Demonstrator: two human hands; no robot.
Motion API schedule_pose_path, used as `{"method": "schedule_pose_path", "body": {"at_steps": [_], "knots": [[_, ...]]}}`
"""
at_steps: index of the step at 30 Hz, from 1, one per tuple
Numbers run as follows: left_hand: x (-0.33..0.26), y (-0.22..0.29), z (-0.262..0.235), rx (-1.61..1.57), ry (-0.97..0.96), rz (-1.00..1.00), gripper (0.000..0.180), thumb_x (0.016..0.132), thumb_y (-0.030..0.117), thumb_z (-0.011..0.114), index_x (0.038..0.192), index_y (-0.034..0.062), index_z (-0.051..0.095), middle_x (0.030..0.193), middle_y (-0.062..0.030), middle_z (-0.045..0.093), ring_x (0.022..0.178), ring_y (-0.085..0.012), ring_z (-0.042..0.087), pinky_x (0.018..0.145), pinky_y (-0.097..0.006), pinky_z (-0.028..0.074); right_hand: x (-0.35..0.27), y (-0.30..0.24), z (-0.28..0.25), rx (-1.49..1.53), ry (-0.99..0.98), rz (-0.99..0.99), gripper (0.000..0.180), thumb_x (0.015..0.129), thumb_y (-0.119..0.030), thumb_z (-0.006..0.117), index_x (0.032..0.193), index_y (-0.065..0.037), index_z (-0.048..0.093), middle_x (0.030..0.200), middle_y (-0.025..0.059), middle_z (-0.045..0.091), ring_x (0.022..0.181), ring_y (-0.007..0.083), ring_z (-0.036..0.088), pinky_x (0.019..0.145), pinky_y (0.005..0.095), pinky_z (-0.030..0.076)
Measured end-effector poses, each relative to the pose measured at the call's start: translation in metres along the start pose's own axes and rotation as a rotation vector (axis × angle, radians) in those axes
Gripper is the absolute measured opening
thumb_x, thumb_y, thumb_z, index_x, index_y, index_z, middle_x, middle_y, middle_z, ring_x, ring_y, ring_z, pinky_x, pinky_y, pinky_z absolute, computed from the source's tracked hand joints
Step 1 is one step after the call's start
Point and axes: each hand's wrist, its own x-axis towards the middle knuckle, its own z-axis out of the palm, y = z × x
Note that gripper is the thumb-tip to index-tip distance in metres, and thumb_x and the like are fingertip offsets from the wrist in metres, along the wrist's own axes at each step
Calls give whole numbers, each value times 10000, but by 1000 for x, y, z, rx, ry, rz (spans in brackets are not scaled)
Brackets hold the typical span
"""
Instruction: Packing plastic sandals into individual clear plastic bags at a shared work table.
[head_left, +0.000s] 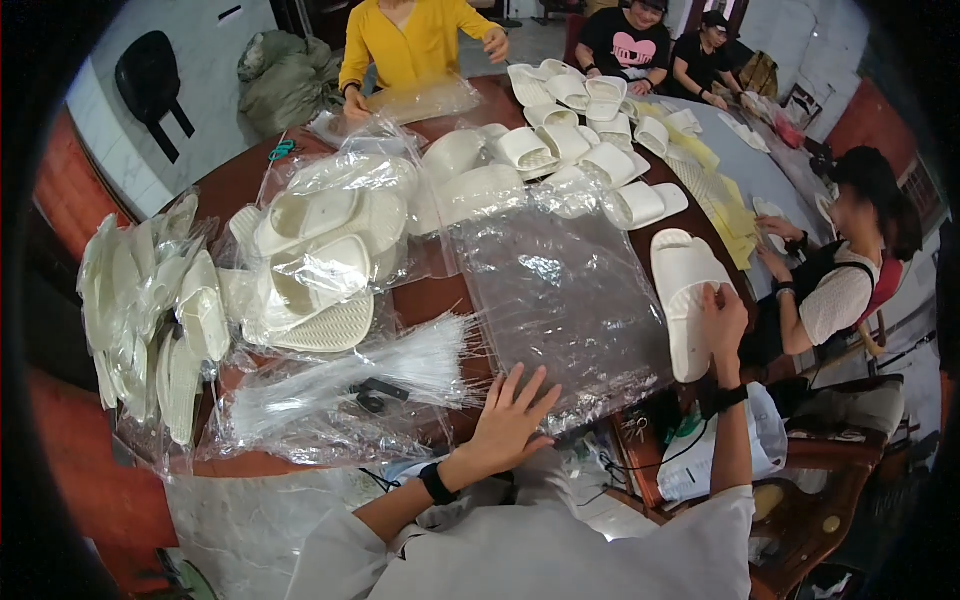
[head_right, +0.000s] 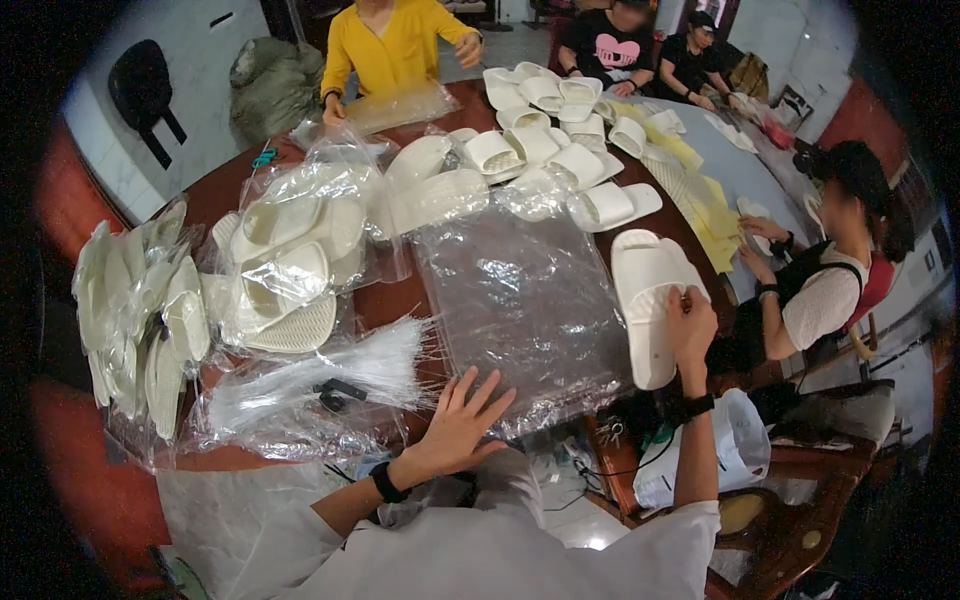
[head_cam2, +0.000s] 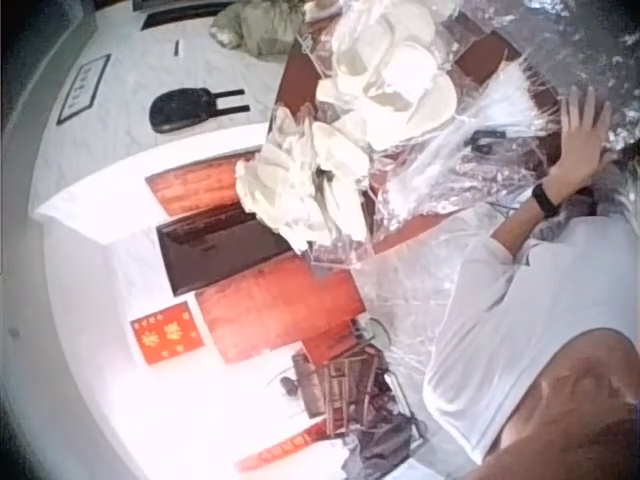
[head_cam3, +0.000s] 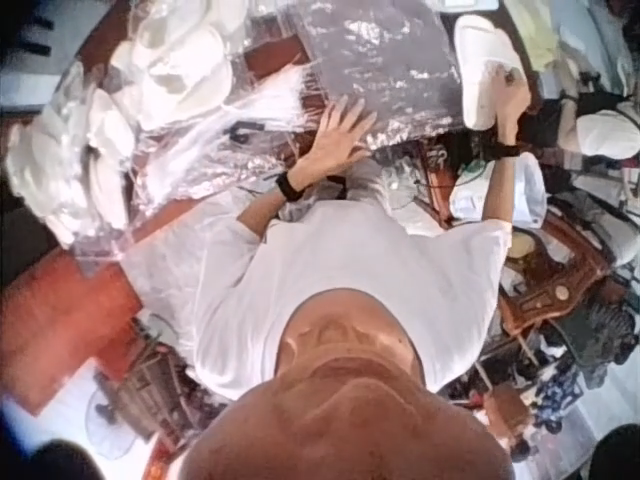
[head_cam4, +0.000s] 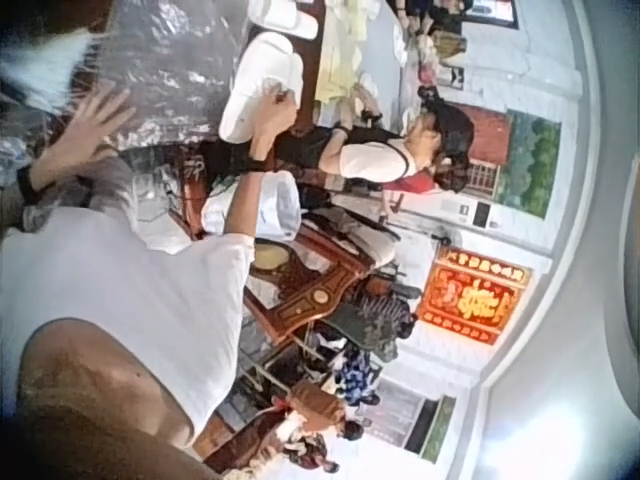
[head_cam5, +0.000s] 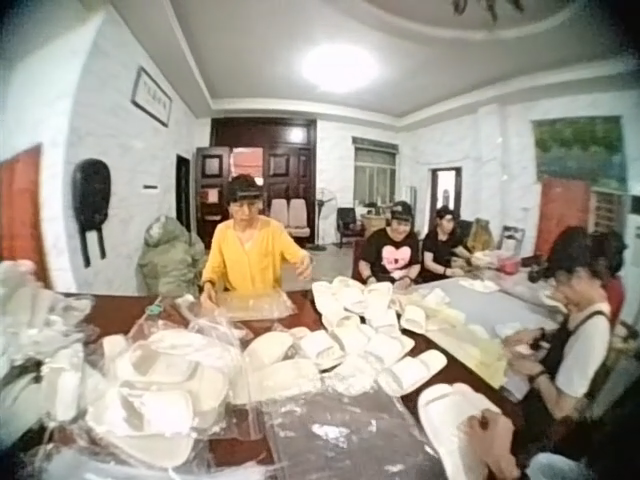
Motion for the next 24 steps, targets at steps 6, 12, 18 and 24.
{"method": "schedule_pose_path", "body": {"at_steps": [6,12,18,24], "knots": [[-2,3,-8,-7,-47,0,886,729,289,793,1481,168,342,1559,-156,213,1406,-436,198,1103,-596,237,43,62,36,-181,8,-1,345,904,-342,607,839,-3,624,741,192,631,714,416,618,650,480,487],[-3,6,-5,29,-103,-74,968,669,247,830,1490,183,322,1569,-146,198,1418,-431,183,1090,-638,222,26,43,42,-58,91,-73,328,881,-175,654,1150,-3,581,990,155,594,835,293,608,746,399,497],[-4,-1,22,1,132,-60,831,740,35,690,1482,185,347,1586,-130,169,1444,-427,143,1092,-652,214,-82,-87,37,104,-433,-335,532,870,-281,658,1298,-12,492,1236,229,496,1152,405,479,983,486,386],[15,-1,36,-24,153,-71,778,788,128,678,1483,135,328,1583,-172,147,1435,-462,133,1104,-619,230,-108,-117,72,-78,-522,-359,593,884,-381,625,1367,-88,445,1397,246,366,1322,446,306,1058,593,241]]}}
